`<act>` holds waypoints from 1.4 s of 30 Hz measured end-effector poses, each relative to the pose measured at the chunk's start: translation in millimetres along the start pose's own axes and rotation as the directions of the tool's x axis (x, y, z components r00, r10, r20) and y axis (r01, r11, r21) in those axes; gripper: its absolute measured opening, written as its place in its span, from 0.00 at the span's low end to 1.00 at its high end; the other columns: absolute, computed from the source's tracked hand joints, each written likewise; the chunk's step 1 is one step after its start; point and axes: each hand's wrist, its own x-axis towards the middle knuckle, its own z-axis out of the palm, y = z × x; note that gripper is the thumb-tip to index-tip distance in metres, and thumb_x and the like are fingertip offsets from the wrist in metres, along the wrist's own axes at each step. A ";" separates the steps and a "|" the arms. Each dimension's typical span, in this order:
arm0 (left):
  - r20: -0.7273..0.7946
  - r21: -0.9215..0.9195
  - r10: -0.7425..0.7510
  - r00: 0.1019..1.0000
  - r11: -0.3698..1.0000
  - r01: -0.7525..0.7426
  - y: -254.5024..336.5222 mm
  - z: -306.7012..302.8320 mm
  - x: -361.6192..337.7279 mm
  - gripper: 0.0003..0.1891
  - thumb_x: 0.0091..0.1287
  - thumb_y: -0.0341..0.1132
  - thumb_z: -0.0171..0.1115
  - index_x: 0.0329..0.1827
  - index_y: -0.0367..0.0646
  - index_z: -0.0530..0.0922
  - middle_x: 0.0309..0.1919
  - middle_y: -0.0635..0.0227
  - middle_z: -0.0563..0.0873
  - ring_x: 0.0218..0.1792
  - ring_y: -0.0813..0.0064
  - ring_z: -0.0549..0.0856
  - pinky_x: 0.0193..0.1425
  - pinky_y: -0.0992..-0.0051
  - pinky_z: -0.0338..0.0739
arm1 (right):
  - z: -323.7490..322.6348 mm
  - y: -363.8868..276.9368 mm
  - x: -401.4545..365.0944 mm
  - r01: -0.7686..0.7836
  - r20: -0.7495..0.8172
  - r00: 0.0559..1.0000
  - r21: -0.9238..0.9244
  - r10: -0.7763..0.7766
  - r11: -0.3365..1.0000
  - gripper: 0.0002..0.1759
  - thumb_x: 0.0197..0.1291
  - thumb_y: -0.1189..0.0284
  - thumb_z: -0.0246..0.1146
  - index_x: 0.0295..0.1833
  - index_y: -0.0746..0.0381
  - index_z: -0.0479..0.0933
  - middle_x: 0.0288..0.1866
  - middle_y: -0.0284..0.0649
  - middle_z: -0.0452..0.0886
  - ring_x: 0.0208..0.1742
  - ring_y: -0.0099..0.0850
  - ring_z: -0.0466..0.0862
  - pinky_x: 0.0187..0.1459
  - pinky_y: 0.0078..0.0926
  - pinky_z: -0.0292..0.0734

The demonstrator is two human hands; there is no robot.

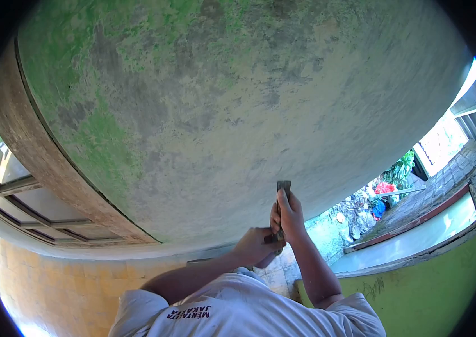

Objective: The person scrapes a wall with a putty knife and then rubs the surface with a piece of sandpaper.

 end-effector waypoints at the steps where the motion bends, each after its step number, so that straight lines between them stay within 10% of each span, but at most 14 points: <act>1: 0.000 0.009 -0.002 1.000 1.000 0.002 -5.0 2.3 -1.4 0.21 0.60 0.47 0.69 0.39 0.33 0.82 0.32 0.56 0.87 0.34 0.68 0.86 0.42 0.69 0.78 | -1.5 5.2 -4.7 -0.039 0.018 0.999 0.007 0.039 0.999 0.19 0.74 0.56 0.49 0.35 0.58 0.61 0.13 0.31 0.63 0.08 0.21 0.64 0.11 0.21 0.61; 23: -0.104 0.062 -0.012 0.994 0.998 0.019 29.0 -9.2 2.0 0.18 0.61 0.43 0.69 0.37 0.32 0.81 0.23 0.61 0.84 0.24 0.76 0.81 0.33 0.71 0.76 | 12.4 -40.5 2.2 0.109 0.148 0.983 0.033 -0.112 0.994 0.18 0.73 0.56 0.49 0.37 0.59 0.61 0.15 0.31 0.65 0.10 0.19 0.65 0.12 0.20 0.62; 39: -0.142 0.166 -0.250 0.958 0.948 0.272 3.6 16.3 -1.1 0.17 0.58 0.38 0.72 0.40 0.32 0.81 0.31 0.65 0.87 0.34 0.82 0.82 0.40 0.75 0.77 | -15.1 8.8 -0.8 -0.147 0.236 0.964 0.104 0.119 0.984 0.18 0.73 0.58 0.50 0.36 0.60 0.61 0.16 0.31 0.65 0.10 0.20 0.66 0.12 0.20 0.62; 42: -0.177 -0.140 -0.220 0.959 0.970 0.197 5.0 15.4 4.8 0.13 0.60 0.35 0.69 0.40 0.33 0.82 0.33 0.67 0.87 0.36 0.81 0.83 0.43 0.75 0.78 | -4.6 -15.1 14.3 -0.076 0.255 0.966 0.095 0.050 0.993 0.18 0.73 0.57 0.50 0.36 0.61 0.62 0.16 0.31 0.65 0.10 0.20 0.66 0.13 0.20 0.62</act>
